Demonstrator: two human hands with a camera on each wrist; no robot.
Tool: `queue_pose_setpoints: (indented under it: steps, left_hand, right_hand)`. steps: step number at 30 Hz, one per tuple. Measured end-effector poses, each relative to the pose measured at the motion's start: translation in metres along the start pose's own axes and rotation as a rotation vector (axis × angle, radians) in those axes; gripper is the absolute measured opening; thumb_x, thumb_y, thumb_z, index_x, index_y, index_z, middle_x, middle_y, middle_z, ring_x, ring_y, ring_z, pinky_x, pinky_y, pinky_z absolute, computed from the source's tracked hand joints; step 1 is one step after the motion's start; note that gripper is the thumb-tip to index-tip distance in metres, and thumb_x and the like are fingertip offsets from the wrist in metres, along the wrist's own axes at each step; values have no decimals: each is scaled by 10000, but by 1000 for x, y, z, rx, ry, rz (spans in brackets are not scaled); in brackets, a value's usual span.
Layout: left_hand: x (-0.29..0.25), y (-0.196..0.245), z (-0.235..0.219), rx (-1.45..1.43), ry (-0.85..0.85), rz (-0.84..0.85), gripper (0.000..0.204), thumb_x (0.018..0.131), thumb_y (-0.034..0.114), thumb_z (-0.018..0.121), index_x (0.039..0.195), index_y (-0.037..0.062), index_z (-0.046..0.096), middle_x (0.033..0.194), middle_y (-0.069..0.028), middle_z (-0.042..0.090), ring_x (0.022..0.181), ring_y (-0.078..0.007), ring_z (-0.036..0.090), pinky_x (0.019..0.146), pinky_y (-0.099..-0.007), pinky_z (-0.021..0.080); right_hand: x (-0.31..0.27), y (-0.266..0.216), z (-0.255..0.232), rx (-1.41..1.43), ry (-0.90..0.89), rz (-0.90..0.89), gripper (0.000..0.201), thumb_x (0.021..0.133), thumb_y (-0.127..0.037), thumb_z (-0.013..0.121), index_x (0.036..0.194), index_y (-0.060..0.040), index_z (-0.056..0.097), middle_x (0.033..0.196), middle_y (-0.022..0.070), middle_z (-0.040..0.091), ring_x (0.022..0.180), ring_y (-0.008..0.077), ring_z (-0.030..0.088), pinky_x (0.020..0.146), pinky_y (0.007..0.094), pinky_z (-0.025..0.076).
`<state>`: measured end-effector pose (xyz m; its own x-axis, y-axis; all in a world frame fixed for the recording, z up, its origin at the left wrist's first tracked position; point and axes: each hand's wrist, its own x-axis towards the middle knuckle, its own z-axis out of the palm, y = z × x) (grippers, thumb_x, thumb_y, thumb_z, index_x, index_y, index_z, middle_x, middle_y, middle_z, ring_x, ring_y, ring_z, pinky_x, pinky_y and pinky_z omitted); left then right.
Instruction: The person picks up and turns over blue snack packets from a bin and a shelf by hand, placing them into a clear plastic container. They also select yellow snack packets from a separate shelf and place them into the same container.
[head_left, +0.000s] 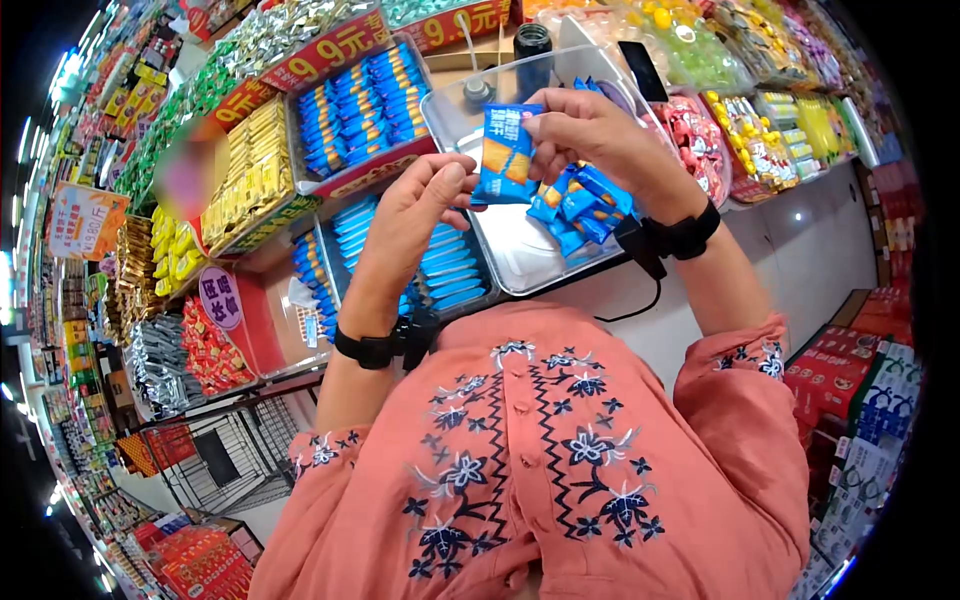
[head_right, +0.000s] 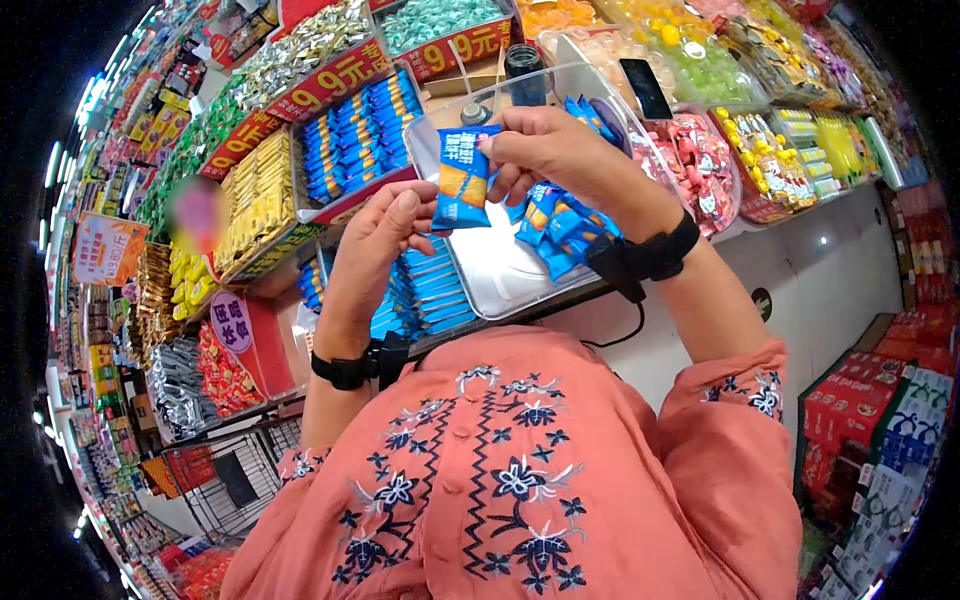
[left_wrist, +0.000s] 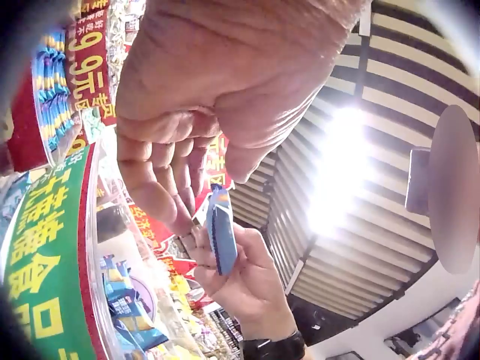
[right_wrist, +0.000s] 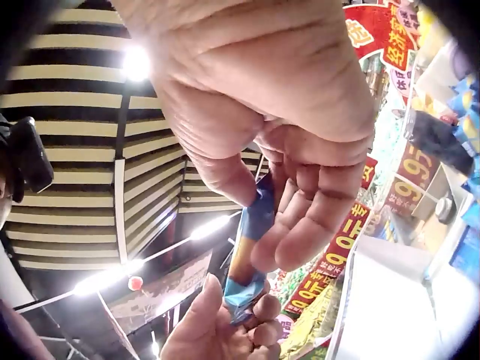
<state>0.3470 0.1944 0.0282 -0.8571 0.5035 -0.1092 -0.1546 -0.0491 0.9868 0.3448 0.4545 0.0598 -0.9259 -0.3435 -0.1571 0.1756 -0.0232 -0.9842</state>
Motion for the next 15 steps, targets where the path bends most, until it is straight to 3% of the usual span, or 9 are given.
queue_pose_setpoints:
  steps: [6, 11, 14, 15]
  left_hand:
    - [-4, 1, 7, 10, 8, -8, 366, 1001, 289, 629, 1233, 10, 585, 1046, -37, 665, 917, -103, 637, 746, -244, 503]
    - [-3, -15, 1, -118, 46, 10, 363, 983, 228, 654, 1257, 20, 538, 1119, -45, 642, 949, -115, 626, 757, -270, 532]
    - [-1, -14, 1, -182, 98, 26, 378, 980, 219, 657, 1264, 19, 507, 1177, -72, 628, 994, -149, 644, 773, -295, 568]
    - [0, -12, 2, -188, 113, 26, 384, 980, 222, 658, 1266, 18, 505, 1177, -75, 629, 1001, -155, 646, 774, -296, 570]
  right_hand:
    - [8, 4, 16, -21, -19, -31, 272, 999, -299, 611, 1057, -33, 610, 773, 45, 683, 661, 106, 663, 622, 228, 514]
    - [21, 12, 22, -107, -94, -56, 361, 980, -334, 645, 1192, -43, 618, 994, 16, 670, 868, 80, 635, 708, 241, 518]
    - [28, 23, 29, -144, -135, -33, 384, 971, -336, 657, 1202, -32, 613, 1012, 12, 668, 890, 85, 631, 724, 257, 527]
    - [31, 24, 31, -117, -154, -35, 362, 931, -301, 713, 1140, -19, 626, 969, 27, 668, 855, 114, 663, 666, 247, 536]
